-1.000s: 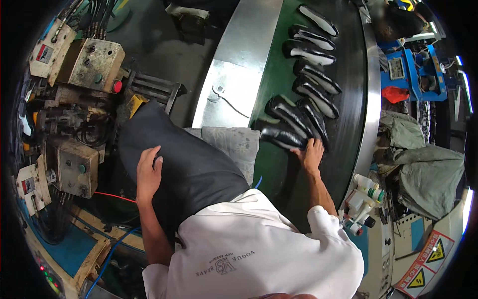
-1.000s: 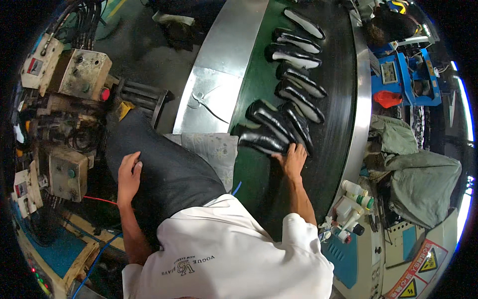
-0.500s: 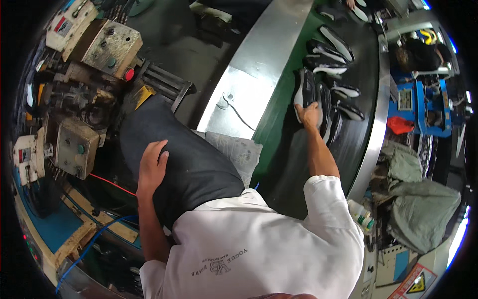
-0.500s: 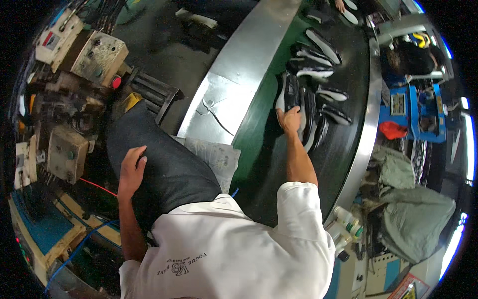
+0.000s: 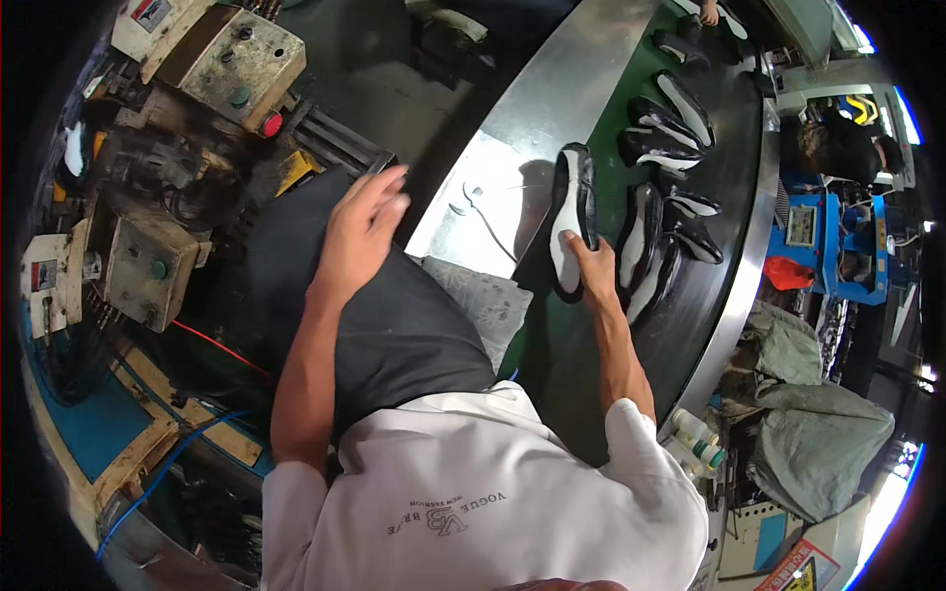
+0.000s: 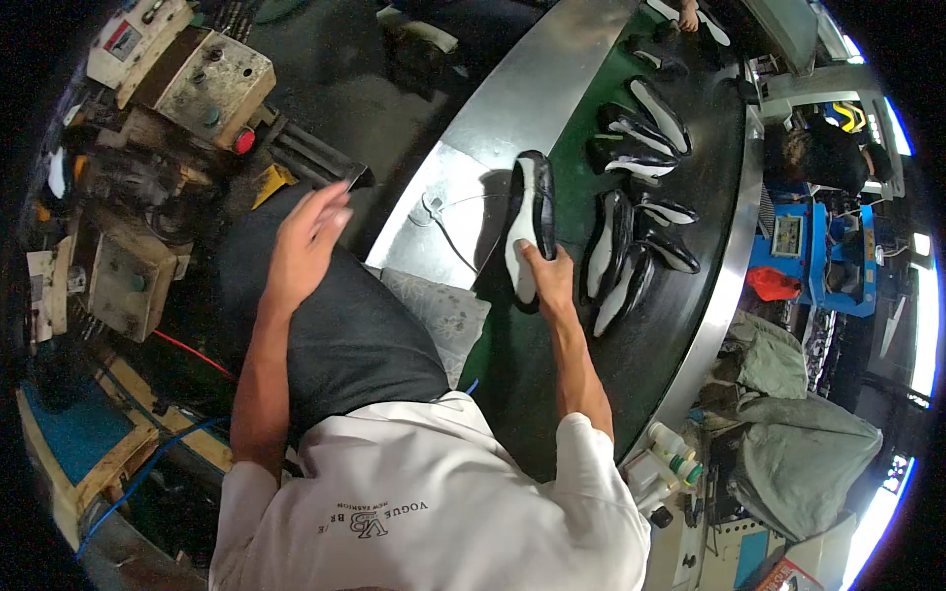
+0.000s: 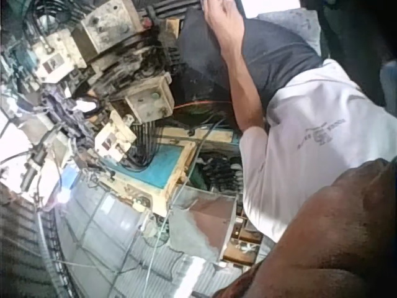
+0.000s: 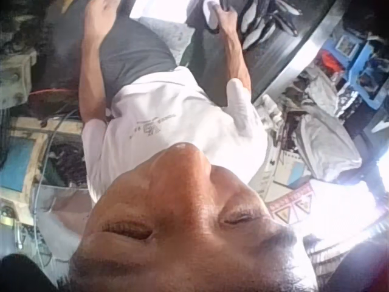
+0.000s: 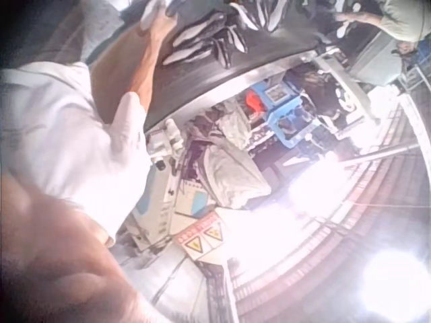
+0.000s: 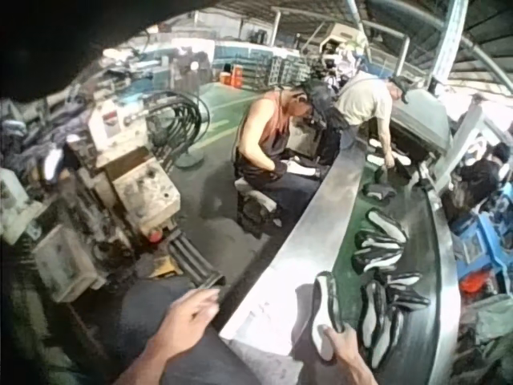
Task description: The recorder is performing various stages of shoe assembly, including lasting and applying adhesive in a factory environment.
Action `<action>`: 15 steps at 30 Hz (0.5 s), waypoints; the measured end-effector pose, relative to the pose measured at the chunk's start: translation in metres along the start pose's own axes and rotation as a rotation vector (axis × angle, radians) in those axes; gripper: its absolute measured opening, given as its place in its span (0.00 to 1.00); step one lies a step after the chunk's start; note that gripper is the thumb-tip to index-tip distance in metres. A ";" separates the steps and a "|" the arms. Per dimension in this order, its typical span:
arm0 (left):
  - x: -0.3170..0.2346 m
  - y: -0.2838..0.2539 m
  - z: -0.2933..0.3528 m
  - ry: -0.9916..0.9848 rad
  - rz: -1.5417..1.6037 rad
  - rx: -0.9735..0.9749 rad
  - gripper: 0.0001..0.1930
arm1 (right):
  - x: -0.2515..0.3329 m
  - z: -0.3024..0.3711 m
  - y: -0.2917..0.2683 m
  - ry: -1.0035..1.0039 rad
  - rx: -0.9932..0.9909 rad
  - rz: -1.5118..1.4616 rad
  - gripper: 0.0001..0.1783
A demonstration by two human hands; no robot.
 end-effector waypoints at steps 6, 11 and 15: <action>-0.059 0.023 -0.045 0.208 0.024 0.098 0.25 | 0.125 0.081 0.070 -0.243 0.211 0.083 0.44; -0.057 -0.034 -0.033 0.448 -0.286 -0.171 0.20 | 0.190 0.124 0.128 -0.386 0.490 0.176 0.52; -0.032 -0.094 0.012 0.332 -0.530 -0.287 0.23 | 0.212 0.141 0.181 -0.503 0.615 0.246 0.55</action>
Point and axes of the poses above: each hand's wrist, its own z-axis away from the middle knuckle, its own y-axis out of the palm, x = y × z, the point moved 8 cm from there along -z, towards the middle knuckle, and after that the axes turned 3 degrees about -y, right-handed, at the moved point
